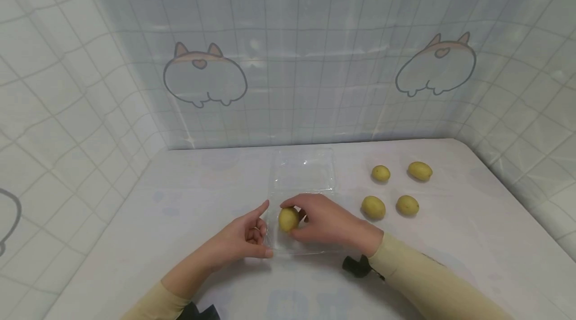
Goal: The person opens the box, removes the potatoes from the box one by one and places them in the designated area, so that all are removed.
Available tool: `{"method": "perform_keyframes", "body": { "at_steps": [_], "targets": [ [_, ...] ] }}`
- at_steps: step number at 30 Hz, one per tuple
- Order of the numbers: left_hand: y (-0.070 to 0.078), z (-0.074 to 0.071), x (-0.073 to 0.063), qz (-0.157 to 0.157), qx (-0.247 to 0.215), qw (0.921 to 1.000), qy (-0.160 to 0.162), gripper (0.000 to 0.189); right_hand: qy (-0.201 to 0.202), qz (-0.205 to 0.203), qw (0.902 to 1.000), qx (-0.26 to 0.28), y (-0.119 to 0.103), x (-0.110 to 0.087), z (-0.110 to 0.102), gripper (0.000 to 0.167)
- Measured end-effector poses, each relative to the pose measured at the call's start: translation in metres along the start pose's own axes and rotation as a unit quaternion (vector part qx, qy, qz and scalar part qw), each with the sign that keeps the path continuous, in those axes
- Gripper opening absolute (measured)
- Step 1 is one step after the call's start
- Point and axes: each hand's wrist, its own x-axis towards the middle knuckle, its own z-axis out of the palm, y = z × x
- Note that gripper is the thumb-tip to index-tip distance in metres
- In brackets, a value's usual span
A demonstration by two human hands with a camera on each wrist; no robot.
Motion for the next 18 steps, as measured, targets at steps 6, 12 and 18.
{"method": "perform_keyframes", "body": {
  "at_steps": [6,12,18],
  "targets": [
    [0.000,0.000,0.000,-0.005,0.004,1.0000,0.003,0.112,0.011,0.011,0.9999,0.007,0.006,-0.006,-0.008,0.051],
    [0.000,0.000,0.001,-0.004,0.010,0.9999,0.005,0.112,0.026,0.026,0.9993,0.011,0.009,-0.013,-0.016,0.051],
    [0.001,0.000,0.000,-0.006,0.012,0.9999,0.007,0.112,0.053,0.018,0.9983,0.014,0.016,-0.020,-0.024,0.051]
  ]
}}
